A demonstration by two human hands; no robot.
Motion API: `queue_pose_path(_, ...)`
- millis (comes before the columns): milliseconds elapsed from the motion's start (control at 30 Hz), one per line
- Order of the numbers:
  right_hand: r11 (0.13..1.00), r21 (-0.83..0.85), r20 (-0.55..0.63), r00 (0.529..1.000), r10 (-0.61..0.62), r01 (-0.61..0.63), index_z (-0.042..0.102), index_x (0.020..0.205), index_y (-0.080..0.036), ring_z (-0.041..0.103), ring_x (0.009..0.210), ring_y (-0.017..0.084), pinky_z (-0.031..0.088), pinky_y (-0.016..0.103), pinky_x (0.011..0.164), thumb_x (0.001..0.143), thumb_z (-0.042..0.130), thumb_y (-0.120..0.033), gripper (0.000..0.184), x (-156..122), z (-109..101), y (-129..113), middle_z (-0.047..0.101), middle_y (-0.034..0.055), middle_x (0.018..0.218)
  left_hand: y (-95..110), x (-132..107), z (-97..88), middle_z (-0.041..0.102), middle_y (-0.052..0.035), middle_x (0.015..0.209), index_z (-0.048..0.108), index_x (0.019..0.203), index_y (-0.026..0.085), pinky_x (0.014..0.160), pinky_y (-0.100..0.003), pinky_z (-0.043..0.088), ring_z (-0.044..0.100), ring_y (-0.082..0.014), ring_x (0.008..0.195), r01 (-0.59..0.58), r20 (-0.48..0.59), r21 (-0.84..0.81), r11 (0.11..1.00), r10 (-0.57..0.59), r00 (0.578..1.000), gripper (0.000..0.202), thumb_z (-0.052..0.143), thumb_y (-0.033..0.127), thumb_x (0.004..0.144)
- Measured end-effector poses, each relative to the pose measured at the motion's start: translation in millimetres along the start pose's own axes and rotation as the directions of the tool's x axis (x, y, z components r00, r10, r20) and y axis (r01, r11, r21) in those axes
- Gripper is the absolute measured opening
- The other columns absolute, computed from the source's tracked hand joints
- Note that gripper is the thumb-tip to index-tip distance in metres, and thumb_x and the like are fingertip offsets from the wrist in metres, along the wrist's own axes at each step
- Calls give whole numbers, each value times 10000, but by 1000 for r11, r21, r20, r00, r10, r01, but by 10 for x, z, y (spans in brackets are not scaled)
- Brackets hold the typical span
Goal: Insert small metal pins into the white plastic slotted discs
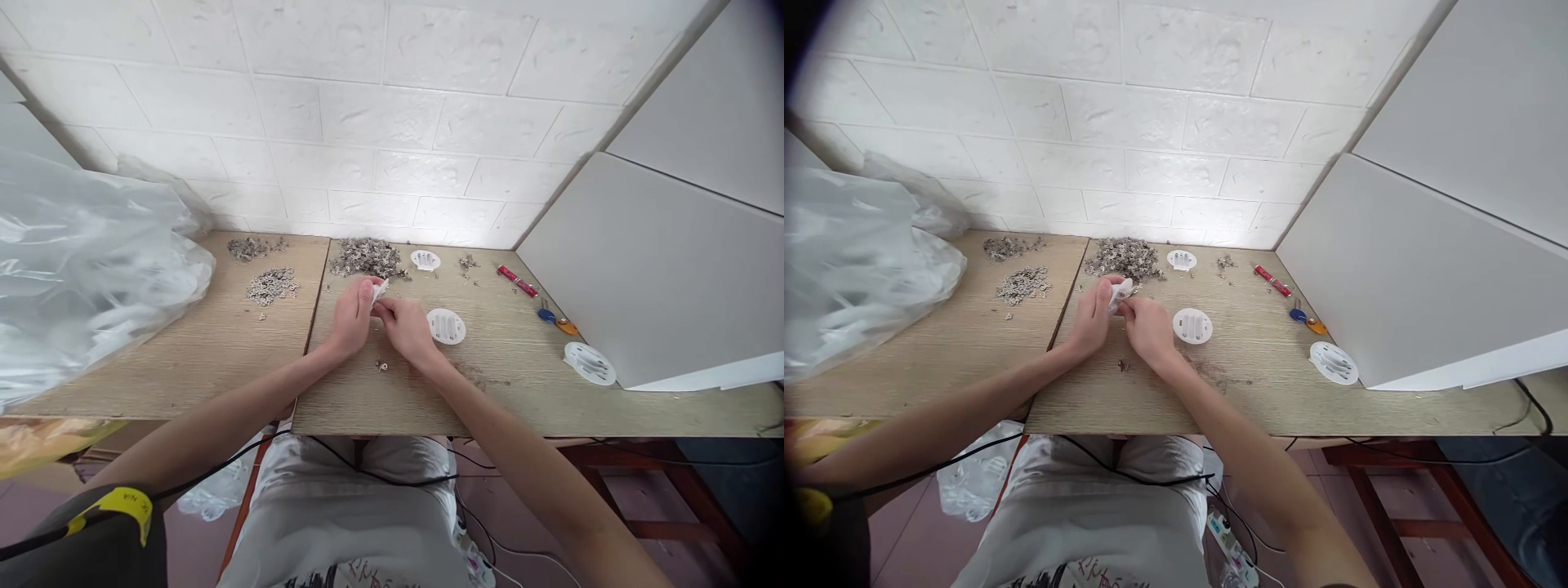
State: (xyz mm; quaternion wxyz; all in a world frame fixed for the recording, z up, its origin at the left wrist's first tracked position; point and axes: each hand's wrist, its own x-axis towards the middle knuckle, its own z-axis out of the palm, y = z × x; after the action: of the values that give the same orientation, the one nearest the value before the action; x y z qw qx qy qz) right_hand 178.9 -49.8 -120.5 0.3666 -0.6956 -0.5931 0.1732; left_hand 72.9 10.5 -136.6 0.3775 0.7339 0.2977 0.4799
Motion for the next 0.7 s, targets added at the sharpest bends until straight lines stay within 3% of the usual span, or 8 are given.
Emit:
queue_pose_path(133,999,-38,61,998,19,-16,655,720,-170,578,691,190,374,291,679,909,484,-223,261,31,-72,23,668,70,738,-15,12,35,626,-62,837,613,942,186,683,-310,467,569,-179,760,128,47,-95,987,-124,991,566,288,650,924)
queue_pose_path(267,971,232,136,990,24,-55,600,680,-170,439,545,105,304,251,554,898,493,-349,302,69,-220,44,558,-6,623,-6,73,42,607,-69,880,569,997,199,636,-288,499,588,-169,755,228,22,-303,925,-233,972,540,315,667,907)
queue_pose_path(400,754,616,202,971,128,-228,593,776,-178,248,449,49,165,232,438,767,651,-474,301,116,-326,70,479,-54,618,34,112,-16,619,-88,1041,523,1073,212,760,-299,534,620,-177,917,173,54,-394,902,-166,985,489,370,645,905)
queue_pose_path(533,527,804,202,960,193,-275,516,684,-180,181,438,30,90,227,415,655,761,-437,357,152,-378,115,427,-68,592,75,102,-71,620,-94,1102,521,1077,204,886,-321,515,611,-171,1000,102,105,-415,904,-63,992,442,498,598,877)
queue_pose_path(700,443,845,235,952,197,-300,467,635,-179,175,444,30,89,220,409,666,761,-368,351,153,-417,135,367,-75,559,78,81,-80,620,-109,1133,502,1110,208,899,-342,513,607,-178,1028,81,197,-399,914,-1,980,409,555,536,871)
